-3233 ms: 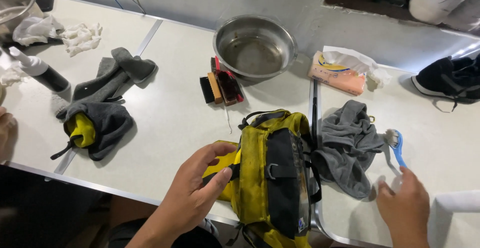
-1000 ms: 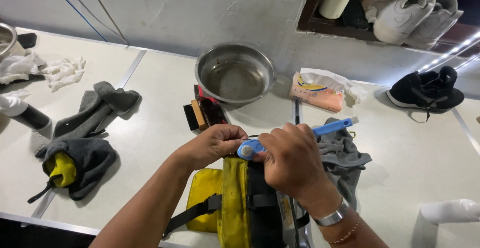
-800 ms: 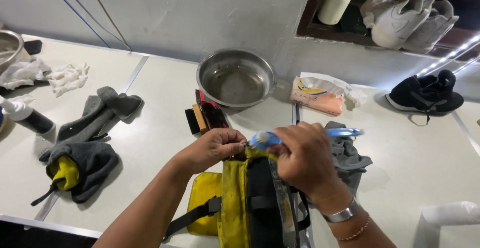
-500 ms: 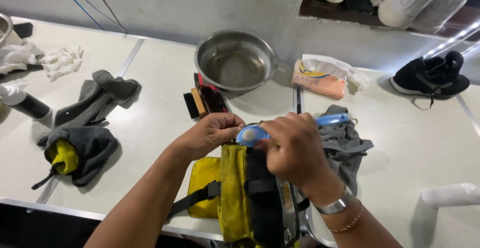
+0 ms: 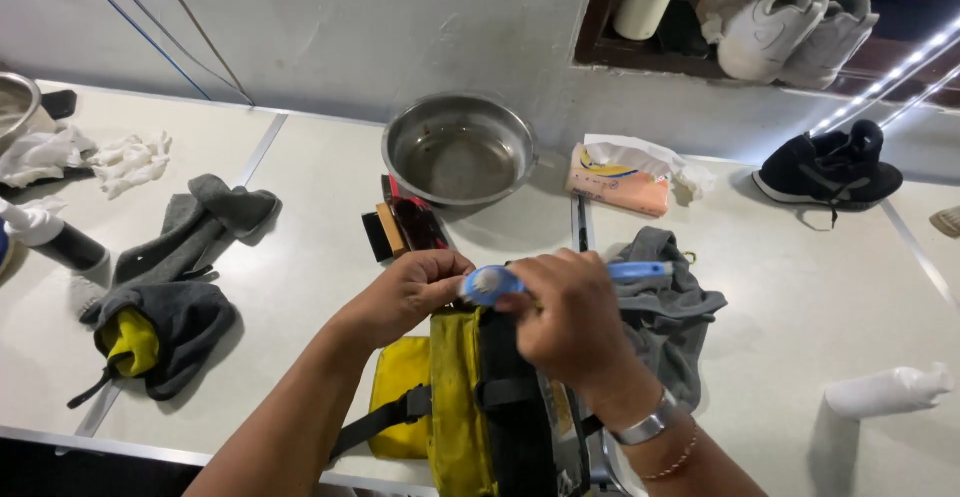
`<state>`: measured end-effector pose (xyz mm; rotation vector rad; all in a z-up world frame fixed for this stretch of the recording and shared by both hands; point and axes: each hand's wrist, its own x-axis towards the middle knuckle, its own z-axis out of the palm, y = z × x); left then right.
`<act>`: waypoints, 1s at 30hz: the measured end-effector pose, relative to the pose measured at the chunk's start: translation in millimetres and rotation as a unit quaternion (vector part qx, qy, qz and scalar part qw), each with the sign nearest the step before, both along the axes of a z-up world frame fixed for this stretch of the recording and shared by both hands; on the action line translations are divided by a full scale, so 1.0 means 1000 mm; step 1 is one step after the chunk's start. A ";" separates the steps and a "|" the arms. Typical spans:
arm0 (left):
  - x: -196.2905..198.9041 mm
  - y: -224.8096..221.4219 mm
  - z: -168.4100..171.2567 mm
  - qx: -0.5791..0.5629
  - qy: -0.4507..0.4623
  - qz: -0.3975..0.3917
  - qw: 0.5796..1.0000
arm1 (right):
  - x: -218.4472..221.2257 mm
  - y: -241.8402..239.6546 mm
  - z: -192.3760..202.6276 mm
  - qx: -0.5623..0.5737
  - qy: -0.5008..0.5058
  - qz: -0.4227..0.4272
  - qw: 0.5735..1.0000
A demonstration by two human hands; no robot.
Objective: Cleaning a yellow and black waist bag using a toothbrush, cleaning solution, and a cloth on a workbench.
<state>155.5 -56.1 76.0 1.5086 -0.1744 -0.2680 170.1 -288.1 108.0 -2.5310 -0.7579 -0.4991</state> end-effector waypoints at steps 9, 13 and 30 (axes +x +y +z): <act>-0.008 0.025 -0.030 0.021 -0.001 0.032 0.999 | -0.002 -0.082 0.002 0.069 0.066 -0.135 0.986; -0.013 0.017 0.011 0.030 0.083 0.017 0.996 | -0.034 -0.129 0.008 0.167 0.147 -0.306 0.926; 0.009 0.023 0.040 0.272 0.043 -0.175 0.945 | 0.001 -0.229 -0.100 0.057 0.167 -0.435 0.883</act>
